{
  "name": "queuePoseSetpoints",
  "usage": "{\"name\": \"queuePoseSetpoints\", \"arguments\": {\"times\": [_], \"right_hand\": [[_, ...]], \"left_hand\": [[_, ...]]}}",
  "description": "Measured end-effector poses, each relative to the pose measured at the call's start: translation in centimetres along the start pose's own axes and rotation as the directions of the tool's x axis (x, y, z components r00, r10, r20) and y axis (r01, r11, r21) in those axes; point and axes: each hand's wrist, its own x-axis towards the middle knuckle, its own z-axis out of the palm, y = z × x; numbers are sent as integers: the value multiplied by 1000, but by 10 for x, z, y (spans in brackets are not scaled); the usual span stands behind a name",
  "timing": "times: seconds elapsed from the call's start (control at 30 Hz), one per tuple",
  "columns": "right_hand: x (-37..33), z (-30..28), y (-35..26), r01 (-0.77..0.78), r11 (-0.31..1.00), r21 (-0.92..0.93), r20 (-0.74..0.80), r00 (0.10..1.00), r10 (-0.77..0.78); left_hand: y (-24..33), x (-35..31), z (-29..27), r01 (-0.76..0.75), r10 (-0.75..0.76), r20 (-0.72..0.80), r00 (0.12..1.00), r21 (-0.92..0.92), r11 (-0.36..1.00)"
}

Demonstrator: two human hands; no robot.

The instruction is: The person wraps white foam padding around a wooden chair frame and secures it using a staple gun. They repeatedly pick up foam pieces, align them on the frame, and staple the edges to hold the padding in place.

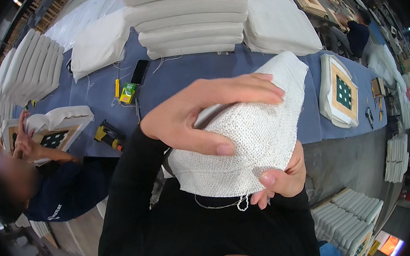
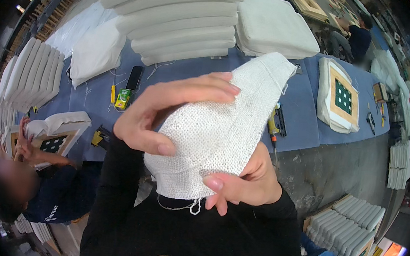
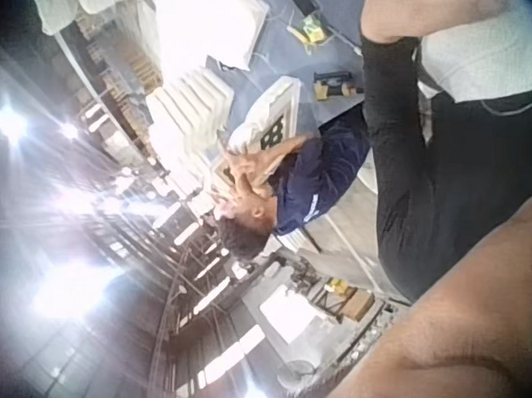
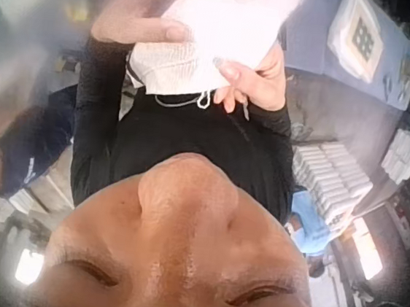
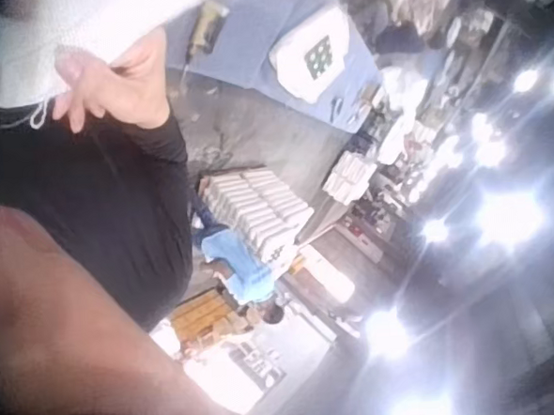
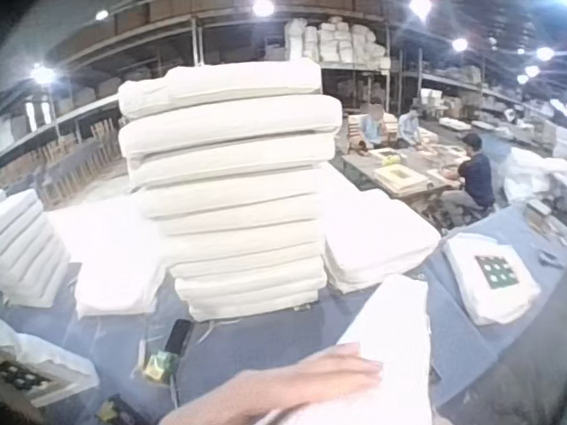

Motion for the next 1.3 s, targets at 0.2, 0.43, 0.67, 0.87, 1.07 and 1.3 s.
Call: {"name": "queuePoseSetpoints", "arguments": {"times": [0.2,0.43,0.67,0.87,1.07,1.3], "right_hand": [[25,-10,25,167,973,160,116,976,-186],[45,21,9,116,990,83,-77,991,-110],[75,-15,30,70,992,-101,-93,993,-79],[110,-64,54,114,956,-271,-125,980,-152],[159,-80,69,144,927,-347,-48,984,-171],[169,-105,59,196,914,-356,-40,974,-225]], "left_hand": [[-7,-12,0,-38,38,4,999,-112,993],[3,-9,-22,-25,25,62,998,-10,1000],[11,-30,-36,-62,58,-135,989,-24,998],[16,-39,-18,-174,154,-260,953,-58,983],[33,-72,-16,-93,46,-415,909,-93,991],[31,-75,-11,-64,51,-480,876,-11,998]]}}
